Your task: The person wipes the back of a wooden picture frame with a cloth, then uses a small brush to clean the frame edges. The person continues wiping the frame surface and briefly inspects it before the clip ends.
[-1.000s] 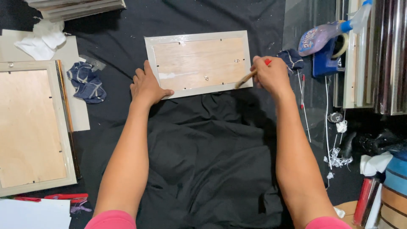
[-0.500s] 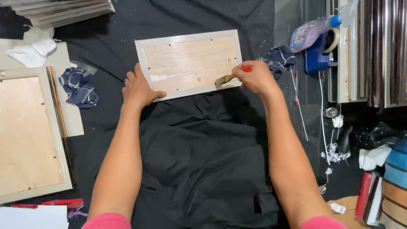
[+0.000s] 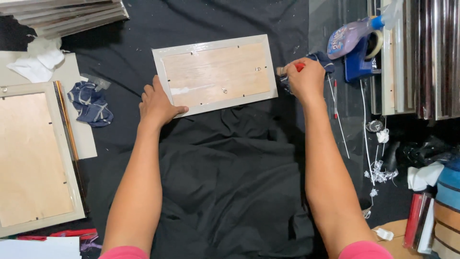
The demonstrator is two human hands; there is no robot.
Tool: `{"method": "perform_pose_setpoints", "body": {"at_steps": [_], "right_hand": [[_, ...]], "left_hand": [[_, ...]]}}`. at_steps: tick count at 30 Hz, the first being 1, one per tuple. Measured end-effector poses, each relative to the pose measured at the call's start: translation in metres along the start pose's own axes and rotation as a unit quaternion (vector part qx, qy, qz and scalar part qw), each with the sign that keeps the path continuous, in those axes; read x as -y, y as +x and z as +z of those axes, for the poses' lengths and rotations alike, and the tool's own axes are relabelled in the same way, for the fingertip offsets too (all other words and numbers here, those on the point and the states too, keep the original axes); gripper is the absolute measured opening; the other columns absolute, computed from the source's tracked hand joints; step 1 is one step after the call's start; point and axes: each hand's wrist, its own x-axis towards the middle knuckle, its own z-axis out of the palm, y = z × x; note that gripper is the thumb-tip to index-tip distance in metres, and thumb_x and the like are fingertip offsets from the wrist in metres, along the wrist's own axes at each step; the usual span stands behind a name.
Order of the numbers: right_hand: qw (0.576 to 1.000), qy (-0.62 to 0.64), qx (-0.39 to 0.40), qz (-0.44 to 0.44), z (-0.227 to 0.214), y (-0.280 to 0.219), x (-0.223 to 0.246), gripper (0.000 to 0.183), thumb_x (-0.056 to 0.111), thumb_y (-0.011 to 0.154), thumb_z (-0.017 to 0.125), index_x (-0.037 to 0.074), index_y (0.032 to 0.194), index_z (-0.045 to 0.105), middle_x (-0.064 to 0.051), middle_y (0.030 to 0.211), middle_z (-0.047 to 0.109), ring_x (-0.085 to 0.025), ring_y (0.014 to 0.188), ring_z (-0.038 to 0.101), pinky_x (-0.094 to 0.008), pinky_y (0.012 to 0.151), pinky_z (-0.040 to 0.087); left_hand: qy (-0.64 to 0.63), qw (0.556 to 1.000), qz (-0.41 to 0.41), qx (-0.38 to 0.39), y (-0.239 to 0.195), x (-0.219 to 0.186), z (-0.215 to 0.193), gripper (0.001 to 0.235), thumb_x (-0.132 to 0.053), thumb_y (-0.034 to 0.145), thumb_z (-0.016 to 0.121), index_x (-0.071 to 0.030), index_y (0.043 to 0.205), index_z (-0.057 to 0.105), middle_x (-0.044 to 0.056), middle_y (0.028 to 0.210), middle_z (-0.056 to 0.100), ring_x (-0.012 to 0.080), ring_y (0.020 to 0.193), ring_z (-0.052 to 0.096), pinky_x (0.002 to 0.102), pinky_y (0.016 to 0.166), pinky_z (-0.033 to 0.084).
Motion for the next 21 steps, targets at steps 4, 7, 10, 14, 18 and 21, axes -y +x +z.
{"method": "perform_pose_setpoints", "body": {"at_steps": [4,7,10,14,18,21], "right_hand": [[0.999,0.051,-0.008,-0.014,0.002,-0.004,0.009,0.020,0.029,0.088,0.075,0.017,0.102,0.083,-0.011,0.083,0.073,-0.032,0.085,0.072,-0.035,0.076,0.056],[0.998,0.022,0.057,-0.011,0.006,-0.011,0.009,0.022,0.028,0.088,0.073,0.014,0.102,0.082,-0.016,0.087,0.074,-0.039,0.093,0.071,-0.040,0.081,0.054],[0.998,-0.031,0.044,0.018,-0.002,-0.011,0.008,0.014,0.027,0.076,0.070,0.016,0.079,0.078,-0.014,0.065,0.067,-0.038,0.074,0.071,-0.047,0.075,0.055],[0.999,-0.009,0.041,-0.015,0.015,-0.002,-0.005,0.017,0.027,0.083,0.068,0.016,0.087,0.080,-0.009,0.071,0.070,-0.034,0.078,0.071,-0.040,0.075,0.056],[0.998,-0.051,0.031,0.011,0.007,-0.007,0.005,0.016,0.024,0.079,0.071,0.009,0.081,0.078,-0.012,0.067,0.069,-0.037,0.075,0.072,-0.046,0.075,0.057],[0.999,-0.026,-0.022,-0.014,0.009,0.007,0.001,0.018,0.027,0.086,0.065,0.014,0.086,0.078,-0.007,0.070,0.069,-0.031,0.076,0.071,-0.039,0.071,0.057]], "left_hand": [[-0.010,1.000,0.005,-0.004,0.001,0.002,0.000,0.121,-0.026,0.071,0.095,0.002,0.160,0.017,0.033,0.142,0.042,0.0529,0.136,0.042,0.064,0.107,0.038],[-0.013,1.000,0.007,-0.001,0.002,0.004,0.000,0.122,-0.029,0.071,0.094,0.001,0.160,0.017,0.032,0.141,0.042,0.0527,0.136,0.041,0.064,0.108,0.037],[-0.001,1.000,0.004,0.000,0.004,0.004,0.002,0.122,-0.030,0.071,0.094,0.002,0.160,0.017,0.032,0.142,0.042,0.0519,0.136,0.042,0.062,0.108,0.037],[0.005,1.000,0.002,0.000,0.002,0.000,0.001,0.121,-0.030,0.072,0.094,0.002,0.160,0.018,0.033,0.143,0.041,0.0517,0.137,0.042,0.062,0.107,0.037],[0.001,1.000,0.005,0.000,0.005,0.003,0.002,0.120,-0.030,0.073,0.094,0.003,0.160,0.018,0.034,0.143,0.041,0.0520,0.137,0.042,0.062,0.108,0.037],[-0.001,1.000,0.004,0.002,0.005,0.003,0.002,0.118,-0.031,0.074,0.092,0.003,0.160,0.018,0.035,0.145,0.041,0.0518,0.137,0.043,0.062,0.108,0.037]]}}
